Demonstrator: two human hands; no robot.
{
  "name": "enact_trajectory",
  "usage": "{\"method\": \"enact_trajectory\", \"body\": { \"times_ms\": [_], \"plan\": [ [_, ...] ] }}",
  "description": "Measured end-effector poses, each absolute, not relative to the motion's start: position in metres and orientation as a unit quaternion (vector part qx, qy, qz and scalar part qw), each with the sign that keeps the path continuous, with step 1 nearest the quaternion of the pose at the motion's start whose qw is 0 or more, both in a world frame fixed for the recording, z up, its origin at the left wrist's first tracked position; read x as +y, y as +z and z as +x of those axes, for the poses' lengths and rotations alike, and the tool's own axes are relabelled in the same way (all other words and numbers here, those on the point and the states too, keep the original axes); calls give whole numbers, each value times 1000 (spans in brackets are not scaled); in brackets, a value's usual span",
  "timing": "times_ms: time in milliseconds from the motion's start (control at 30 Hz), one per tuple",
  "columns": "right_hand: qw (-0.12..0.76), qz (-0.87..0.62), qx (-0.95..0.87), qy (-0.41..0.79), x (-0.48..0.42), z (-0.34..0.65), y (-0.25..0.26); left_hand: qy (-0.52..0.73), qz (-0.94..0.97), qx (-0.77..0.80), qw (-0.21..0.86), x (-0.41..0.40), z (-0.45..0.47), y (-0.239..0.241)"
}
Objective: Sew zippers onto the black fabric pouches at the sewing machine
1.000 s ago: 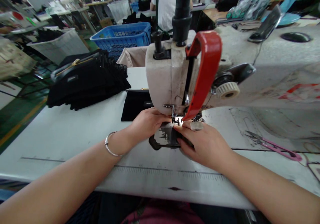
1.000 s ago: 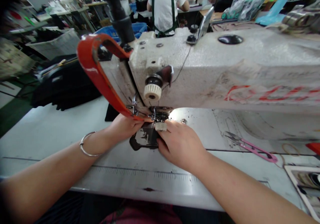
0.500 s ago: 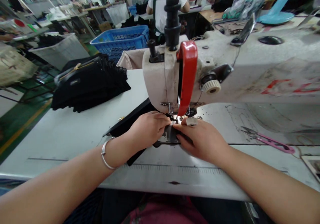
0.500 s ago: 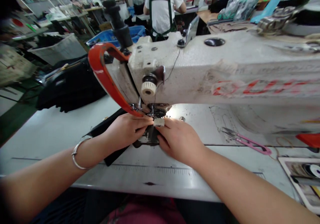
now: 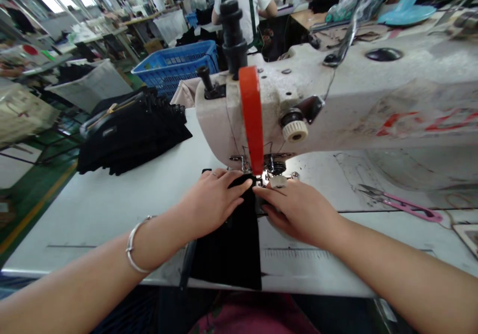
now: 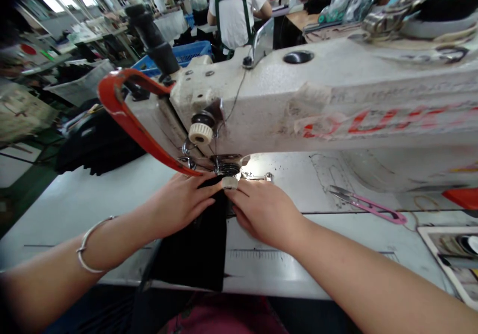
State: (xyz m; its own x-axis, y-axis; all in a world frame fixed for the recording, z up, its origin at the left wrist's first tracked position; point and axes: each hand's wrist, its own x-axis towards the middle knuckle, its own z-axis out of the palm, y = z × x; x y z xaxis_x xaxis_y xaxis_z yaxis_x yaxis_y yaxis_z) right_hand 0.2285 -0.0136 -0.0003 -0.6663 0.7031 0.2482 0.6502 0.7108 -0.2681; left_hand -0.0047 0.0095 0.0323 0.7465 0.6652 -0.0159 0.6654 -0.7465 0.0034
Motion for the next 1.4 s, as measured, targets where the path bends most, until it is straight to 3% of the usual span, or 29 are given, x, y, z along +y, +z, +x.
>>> {"method": "enact_trajectory", "body": {
  "times_ms": [100, 267, 533, 667, 767, 967, 1100, 1267, 1400],
  "plan": [
    [165, -350, -920, 68, -15, 229, -1, 35, 918, 394, -18, -10, 0, 19],
    [161, -335, -925, 77, -16, 230, -1, 87, 902, 422, 37, -11, -5, 3],
    [158, -275, -933, 168, -32, 236, 11, 76, 907, 391, 136, -55, -18, 27],
    [127, -298, -926, 195, -64, 232, 15, 77, 926, 352, 109, -99, -23, 27],
    [163, -325, -912, 192, -88, 221, 8, 170, 891, 400, 127, -112, -29, 23],
    [292, -414, -840, 195, -104, 195, -7, 301, 659, 657, 208, -109, -33, 32],
    [410, -519, -688, 300, -90, 183, 1, 312, 630, 681, 205, -105, -32, 34],
    [449, -476, -417, 631, -69, 162, 6, 339, 603, 676, 252, -99, -36, 32],
    [478, -465, -352, 657, -70, 153, 5, 349, 607, 658, 277, -96, -36, 37]
  ]
}}
